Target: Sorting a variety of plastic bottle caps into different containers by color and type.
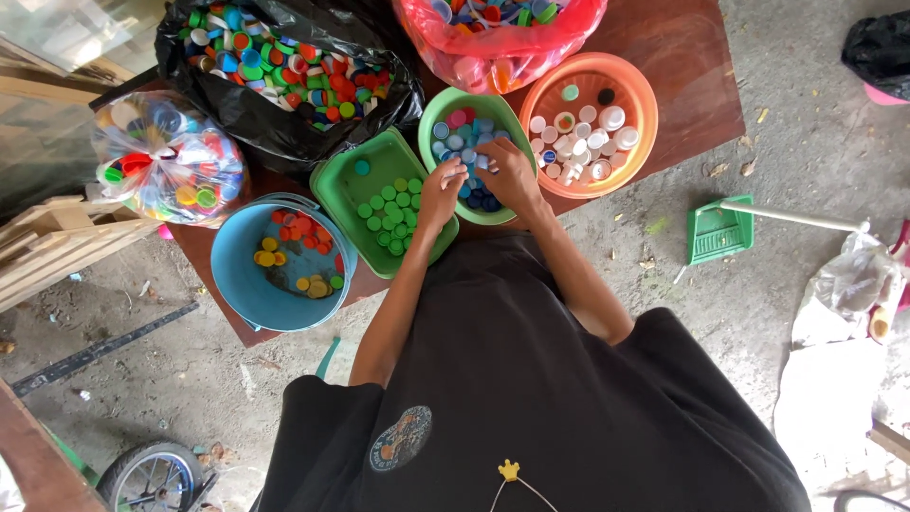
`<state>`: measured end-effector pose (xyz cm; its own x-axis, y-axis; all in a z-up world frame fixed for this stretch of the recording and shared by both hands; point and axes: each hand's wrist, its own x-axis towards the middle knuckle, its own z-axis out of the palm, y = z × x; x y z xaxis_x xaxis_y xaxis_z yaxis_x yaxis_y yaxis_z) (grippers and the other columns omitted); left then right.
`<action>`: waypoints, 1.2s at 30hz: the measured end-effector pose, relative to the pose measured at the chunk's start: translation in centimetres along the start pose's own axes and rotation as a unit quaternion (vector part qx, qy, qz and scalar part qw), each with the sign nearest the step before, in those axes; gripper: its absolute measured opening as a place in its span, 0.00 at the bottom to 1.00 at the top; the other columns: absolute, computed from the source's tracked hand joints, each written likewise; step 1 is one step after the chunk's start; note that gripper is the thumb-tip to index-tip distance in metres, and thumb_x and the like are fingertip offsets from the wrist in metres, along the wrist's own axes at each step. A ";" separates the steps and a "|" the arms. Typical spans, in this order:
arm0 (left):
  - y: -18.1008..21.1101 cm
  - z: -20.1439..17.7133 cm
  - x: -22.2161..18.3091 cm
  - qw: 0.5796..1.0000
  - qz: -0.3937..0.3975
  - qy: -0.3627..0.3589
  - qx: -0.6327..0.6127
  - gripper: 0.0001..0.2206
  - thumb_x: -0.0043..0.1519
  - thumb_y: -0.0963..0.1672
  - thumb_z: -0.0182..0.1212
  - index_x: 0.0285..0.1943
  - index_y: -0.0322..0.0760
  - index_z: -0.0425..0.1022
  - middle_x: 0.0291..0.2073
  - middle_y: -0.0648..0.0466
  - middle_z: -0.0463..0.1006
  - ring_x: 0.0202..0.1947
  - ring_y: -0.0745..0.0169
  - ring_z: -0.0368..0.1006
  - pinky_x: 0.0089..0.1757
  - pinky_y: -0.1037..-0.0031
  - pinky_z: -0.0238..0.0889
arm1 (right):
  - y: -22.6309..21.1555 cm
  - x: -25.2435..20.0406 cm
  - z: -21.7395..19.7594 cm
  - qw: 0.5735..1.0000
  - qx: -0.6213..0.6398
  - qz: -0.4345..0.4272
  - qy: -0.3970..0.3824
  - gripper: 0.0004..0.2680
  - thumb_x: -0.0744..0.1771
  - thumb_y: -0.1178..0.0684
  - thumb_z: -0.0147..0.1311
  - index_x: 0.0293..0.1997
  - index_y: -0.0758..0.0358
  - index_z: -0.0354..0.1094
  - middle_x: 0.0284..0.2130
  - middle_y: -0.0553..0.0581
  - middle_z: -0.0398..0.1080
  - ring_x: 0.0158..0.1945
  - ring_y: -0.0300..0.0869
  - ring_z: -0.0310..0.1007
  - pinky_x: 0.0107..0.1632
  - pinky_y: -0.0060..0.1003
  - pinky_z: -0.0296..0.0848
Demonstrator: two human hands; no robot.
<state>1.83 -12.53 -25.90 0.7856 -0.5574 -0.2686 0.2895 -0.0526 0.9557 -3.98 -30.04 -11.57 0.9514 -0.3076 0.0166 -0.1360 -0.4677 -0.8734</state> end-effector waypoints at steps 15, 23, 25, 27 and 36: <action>-0.4 1.8 2.5 0.980 0.041 0.041 0.189 0.19 0.63 0.37 0.56 0.65 0.30 0.69 0.53 0.44 0.78 0.50 0.54 0.78 0.49 0.70 0.71 | 3.7 0.5 2.3 0.996 -0.079 -0.046 0.000 0.19 0.59 0.61 0.66 0.55 0.63 0.70 0.46 0.63 0.71 0.53 0.59 0.70 0.55 0.50 0.71; 10.4 4.0 1.5 0.978 0.124 0.020 0.165 0.12 0.65 0.36 0.60 0.57 0.32 0.75 0.46 0.49 0.77 0.46 0.59 0.79 0.45 0.73 0.72 | -0.3 -0.2 -2.4 0.997 0.034 -0.025 0.060 0.17 0.63 0.62 0.64 0.57 0.65 0.70 0.46 0.61 0.74 0.48 0.49 0.78 0.50 0.40 0.78; 13.1 4.6 1.3 0.975 0.144 0.014 0.167 0.10 0.66 0.36 0.60 0.55 0.32 0.76 0.46 0.50 0.78 0.45 0.59 0.79 0.45 0.73 0.73 | -1.0 0.0 -3.2 0.996 0.064 -0.011 0.065 0.16 0.63 0.62 0.63 0.58 0.66 0.71 0.45 0.60 0.74 0.46 0.46 0.79 0.49 0.37 0.79; 15.1 5.3 1.2 0.970 0.163 0.021 0.178 0.07 0.65 0.36 0.60 0.51 0.32 0.78 0.43 0.50 0.79 0.42 0.60 0.79 0.42 0.73 0.73 | -1.6 0.4 -4.1 0.993 0.092 0.003 0.076 0.16 0.64 0.63 0.63 0.58 0.67 0.71 0.45 0.59 0.75 0.46 0.43 0.79 0.49 0.36 0.79; 24.2 7.4 6.4 0.954 0.247 0.024 0.167 0.07 0.64 0.34 0.58 0.48 0.31 0.77 0.42 0.50 0.79 0.41 0.57 0.80 0.42 0.73 0.72 | -6.0 6.5 -8.7 0.983 0.073 -0.045 0.160 0.13 0.65 0.65 0.62 0.56 0.67 0.71 0.45 0.59 0.76 0.48 0.43 0.80 0.50 0.36 0.79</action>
<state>9.80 -23.53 -3.55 0.8070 -0.5452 0.2269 -0.3072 -0.0594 0.9498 0.64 -36.45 -2.02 0.8184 -0.5272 0.2288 0.0077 -0.3880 -0.9216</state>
